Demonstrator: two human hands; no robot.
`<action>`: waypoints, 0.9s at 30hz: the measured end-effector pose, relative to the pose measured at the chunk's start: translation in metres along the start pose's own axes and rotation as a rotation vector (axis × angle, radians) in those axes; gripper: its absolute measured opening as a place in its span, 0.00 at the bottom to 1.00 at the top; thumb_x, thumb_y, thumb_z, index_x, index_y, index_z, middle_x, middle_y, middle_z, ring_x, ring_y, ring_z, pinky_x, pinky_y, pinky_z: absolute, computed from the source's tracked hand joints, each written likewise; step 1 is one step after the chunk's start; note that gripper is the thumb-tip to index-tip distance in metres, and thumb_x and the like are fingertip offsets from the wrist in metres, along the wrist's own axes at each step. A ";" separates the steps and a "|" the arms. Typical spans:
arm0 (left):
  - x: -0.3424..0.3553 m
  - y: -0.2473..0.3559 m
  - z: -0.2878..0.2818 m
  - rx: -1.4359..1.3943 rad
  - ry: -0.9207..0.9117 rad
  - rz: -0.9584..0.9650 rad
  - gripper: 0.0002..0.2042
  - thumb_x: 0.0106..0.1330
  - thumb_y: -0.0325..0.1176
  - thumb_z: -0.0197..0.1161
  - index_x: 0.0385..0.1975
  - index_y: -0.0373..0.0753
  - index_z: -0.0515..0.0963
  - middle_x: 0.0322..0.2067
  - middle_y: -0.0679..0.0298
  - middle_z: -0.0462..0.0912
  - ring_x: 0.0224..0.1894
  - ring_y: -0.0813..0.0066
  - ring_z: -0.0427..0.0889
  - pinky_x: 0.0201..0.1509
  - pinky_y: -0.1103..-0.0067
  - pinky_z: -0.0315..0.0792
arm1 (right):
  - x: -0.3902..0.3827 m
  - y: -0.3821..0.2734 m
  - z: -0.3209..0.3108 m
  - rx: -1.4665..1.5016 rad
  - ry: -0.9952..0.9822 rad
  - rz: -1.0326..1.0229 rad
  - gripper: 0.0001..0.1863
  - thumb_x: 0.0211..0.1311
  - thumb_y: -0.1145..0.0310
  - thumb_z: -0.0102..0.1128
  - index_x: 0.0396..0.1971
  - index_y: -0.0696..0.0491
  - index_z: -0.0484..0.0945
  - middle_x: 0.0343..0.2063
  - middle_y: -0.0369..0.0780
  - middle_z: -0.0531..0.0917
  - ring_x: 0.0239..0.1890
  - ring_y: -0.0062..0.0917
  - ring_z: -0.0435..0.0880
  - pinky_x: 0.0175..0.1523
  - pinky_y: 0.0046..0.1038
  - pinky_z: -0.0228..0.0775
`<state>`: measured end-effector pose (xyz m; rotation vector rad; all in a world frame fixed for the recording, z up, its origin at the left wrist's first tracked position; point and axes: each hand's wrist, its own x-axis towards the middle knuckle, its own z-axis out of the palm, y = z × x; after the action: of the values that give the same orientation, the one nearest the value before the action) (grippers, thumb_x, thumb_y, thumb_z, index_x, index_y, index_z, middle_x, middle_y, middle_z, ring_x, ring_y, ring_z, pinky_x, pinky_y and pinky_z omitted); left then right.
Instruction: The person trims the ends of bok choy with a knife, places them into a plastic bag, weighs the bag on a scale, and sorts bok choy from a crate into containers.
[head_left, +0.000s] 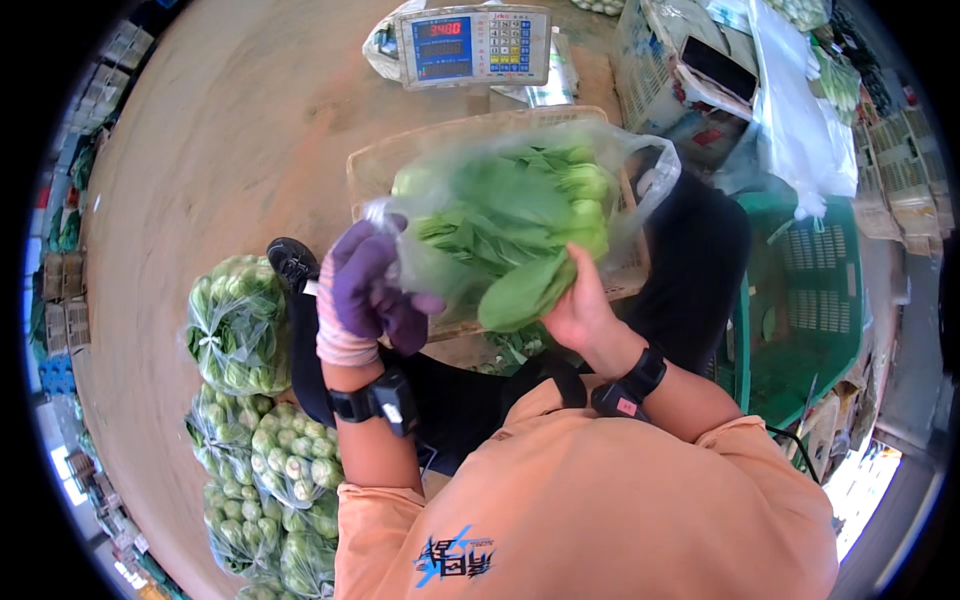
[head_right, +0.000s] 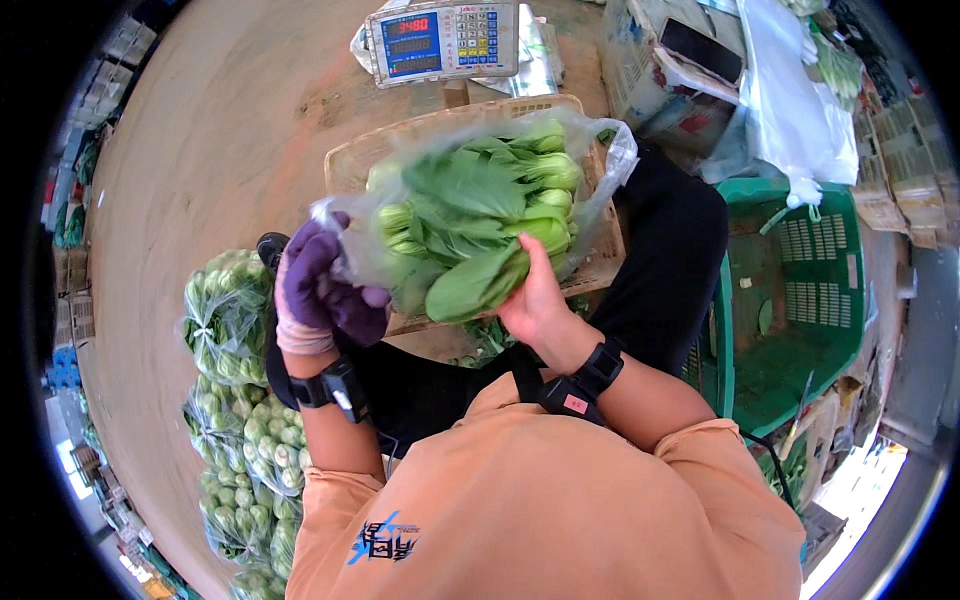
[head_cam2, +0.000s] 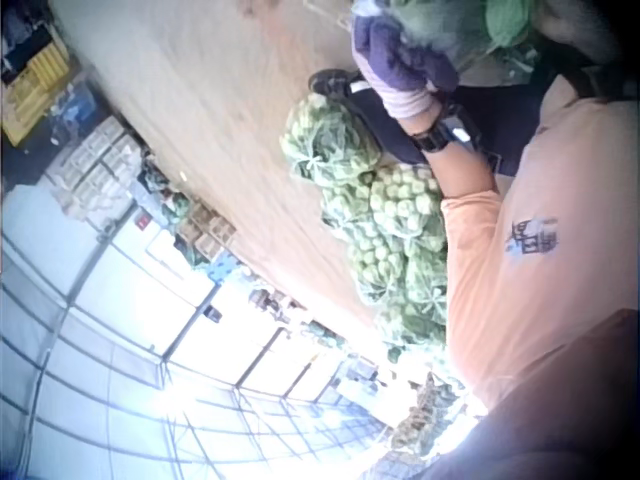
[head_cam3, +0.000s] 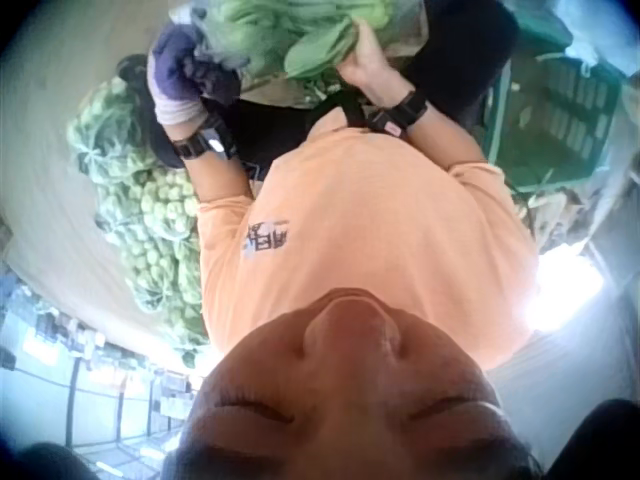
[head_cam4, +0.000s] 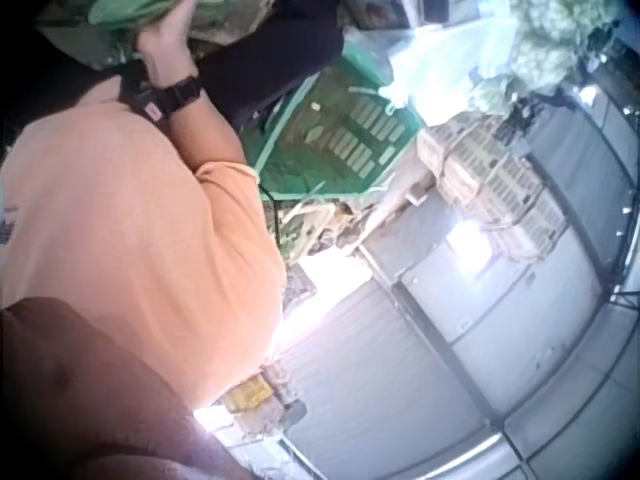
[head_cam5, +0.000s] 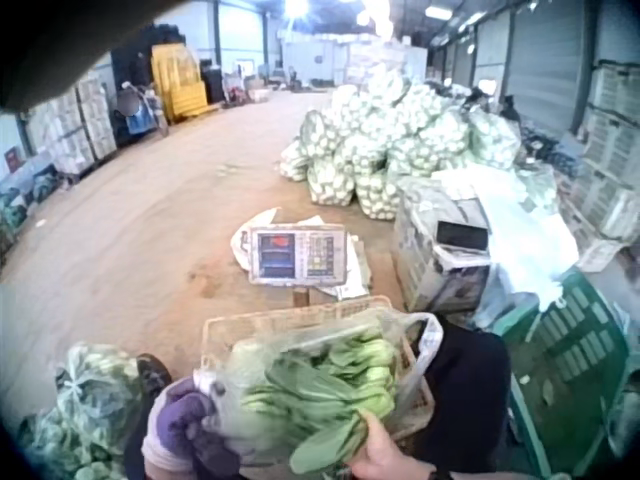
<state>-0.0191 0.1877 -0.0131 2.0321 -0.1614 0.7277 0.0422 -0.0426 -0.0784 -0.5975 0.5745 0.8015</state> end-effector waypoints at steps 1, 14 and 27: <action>-0.004 0.002 0.000 -0.046 0.063 0.007 0.13 0.41 0.24 0.65 0.30 0.33 0.74 0.33 0.59 0.79 0.30 0.74 0.78 0.32 0.80 0.73 | 0.003 0.002 -0.012 -0.028 0.054 0.019 0.27 0.62 0.49 0.48 0.54 0.52 0.67 0.50 0.39 0.75 0.55 0.31 0.72 0.61 0.37 0.61; -0.008 0.035 -0.021 -0.811 0.102 -0.872 0.22 0.52 0.25 0.49 0.49 0.28 0.71 0.23 0.59 0.78 0.18 0.76 0.79 0.20 0.85 0.71 | 0.013 -0.003 0.015 -0.052 0.023 -0.061 0.28 0.60 0.49 0.53 0.54 0.52 0.66 0.51 0.39 0.73 0.54 0.29 0.72 0.60 0.32 0.64; 0.004 0.051 -0.019 -0.969 0.097 -0.919 0.25 0.47 0.28 0.49 0.48 0.23 0.71 0.17 0.62 0.75 0.12 0.86 0.67 0.23 0.84 0.75 | -0.024 -0.042 -0.047 -1.810 0.304 -0.365 0.25 0.54 0.73 0.54 0.54 0.58 0.64 0.48 0.44 0.74 0.40 0.36 0.81 0.43 0.31 0.74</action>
<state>-0.0443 0.1759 0.0345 0.9493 0.3956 0.0845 0.0509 -0.1089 -0.0837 -2.4209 -0.1821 0.7106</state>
